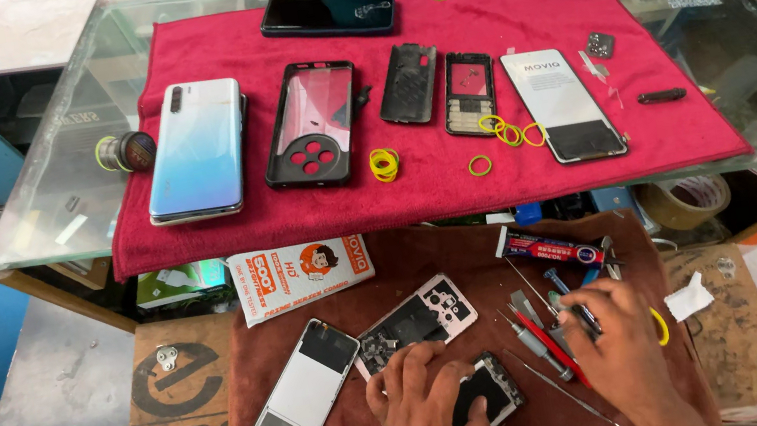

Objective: The person applies adhesive to the frame of a disassembled smartphone using a tube. They then use a red tool to spread the adhesive evenly along the edges. The person handles a new screen assembly and a toothbrush, placing them on the workbench. Finally, they align the new screen with the phone body and press it into place to complete the assembly.

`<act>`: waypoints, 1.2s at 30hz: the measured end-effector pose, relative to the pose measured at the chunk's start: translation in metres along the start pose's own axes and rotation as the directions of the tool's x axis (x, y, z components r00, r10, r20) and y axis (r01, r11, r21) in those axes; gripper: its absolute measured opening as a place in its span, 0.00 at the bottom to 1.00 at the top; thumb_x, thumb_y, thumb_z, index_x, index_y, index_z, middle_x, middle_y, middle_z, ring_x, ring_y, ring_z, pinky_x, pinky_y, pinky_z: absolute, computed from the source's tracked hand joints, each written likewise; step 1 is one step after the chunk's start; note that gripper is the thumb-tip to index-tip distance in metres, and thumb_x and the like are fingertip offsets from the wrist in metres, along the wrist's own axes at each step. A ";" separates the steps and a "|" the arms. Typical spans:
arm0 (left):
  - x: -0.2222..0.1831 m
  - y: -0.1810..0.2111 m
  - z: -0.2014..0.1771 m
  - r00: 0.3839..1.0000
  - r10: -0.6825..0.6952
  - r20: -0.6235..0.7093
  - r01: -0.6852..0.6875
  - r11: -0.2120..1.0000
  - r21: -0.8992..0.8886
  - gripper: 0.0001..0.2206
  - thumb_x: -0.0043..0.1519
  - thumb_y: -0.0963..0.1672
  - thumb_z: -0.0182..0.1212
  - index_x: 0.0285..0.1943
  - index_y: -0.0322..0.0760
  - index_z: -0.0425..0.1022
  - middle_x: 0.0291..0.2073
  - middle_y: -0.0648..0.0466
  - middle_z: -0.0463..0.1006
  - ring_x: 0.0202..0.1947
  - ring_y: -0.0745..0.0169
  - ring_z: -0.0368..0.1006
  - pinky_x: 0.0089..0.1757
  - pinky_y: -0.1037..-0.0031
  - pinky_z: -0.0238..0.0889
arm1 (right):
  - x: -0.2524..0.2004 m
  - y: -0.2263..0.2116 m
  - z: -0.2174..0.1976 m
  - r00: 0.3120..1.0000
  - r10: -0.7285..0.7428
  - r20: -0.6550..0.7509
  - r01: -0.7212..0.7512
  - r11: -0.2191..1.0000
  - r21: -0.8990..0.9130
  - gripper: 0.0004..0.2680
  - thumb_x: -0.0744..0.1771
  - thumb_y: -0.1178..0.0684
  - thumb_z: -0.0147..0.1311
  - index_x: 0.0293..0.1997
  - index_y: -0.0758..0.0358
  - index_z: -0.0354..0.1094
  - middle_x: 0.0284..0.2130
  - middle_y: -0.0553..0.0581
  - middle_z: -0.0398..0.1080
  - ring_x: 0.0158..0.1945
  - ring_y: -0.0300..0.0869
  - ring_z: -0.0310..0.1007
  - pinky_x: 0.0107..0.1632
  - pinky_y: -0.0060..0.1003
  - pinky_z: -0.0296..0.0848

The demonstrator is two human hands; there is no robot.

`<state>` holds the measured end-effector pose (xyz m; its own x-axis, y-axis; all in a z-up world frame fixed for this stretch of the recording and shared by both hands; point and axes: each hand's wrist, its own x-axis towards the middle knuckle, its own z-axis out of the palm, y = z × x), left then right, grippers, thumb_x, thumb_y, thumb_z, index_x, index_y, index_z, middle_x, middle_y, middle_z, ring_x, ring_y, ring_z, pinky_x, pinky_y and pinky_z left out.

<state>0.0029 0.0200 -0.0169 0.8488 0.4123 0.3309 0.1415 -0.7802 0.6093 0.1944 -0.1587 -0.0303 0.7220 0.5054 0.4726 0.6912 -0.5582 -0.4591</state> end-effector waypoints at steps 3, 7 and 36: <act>-0.003 0.005 -0.006 0.998 0.039 -0.040 -0.039 0.999 0.012 0.17 0.51 0.47 0.70 0.49 0.47 0.77 0.57 0.49 0.67 0.63 0.44 0.57 0.56 0.44 0.43 | -0.010 -0.010 0.003 0.994 0.002 0.114 -0.001 1.000 -0.011 0.06 0.63 0.53 0.60 0.41 0.54 0.77 0.47 0.53 0.69 0.50 0.50 0.65 0.54 0.45 0.66; -0.002 0.009 -0.011 0.998 0.043 -0.038 -0.043 0.999 0.012 0.16 0.53 0.47 0.69 0.49 0.45 0.76 0.57 0.48 0.67 0.62 0.45 0.58 0.56 0.45 0.44 | -0.014 -0.014 0.006 0.982 -0.064 0.175 0.080 0.993 -0.085 0.07 0.61 0.54 0.60 0.40 0.51 0.78 0.48 0.51 0.68 0.52 0.50 0.63 0.55 0.48 0.62; 0.146 0.013 -0.116 0.987 -0.065 0.150 0.139 -0.145 -0.980 0.36 0.64 0.53 0.53 0.78 0.35 0.47 0.70 0.42 0.60 0.65 0.48 0.63 0.61 0.57 0.63 | -0.052 0.045 0.017 0.886 0.367 0.285 -0.464 0.673 0.576 0.06 0.66 0.58 0.62 0.43 0.68 0.71 0.29 0.58 0.69 0.34 0.42 0.67 0.37 0.36 0.67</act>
<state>0.0690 0.1247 0.1231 0.9046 0.3868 0.1790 -0.4013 0.6316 0.6633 0.1890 -0.1987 -0.0884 0.9021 0.4300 0.0360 0.1485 -0.2309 -0.9616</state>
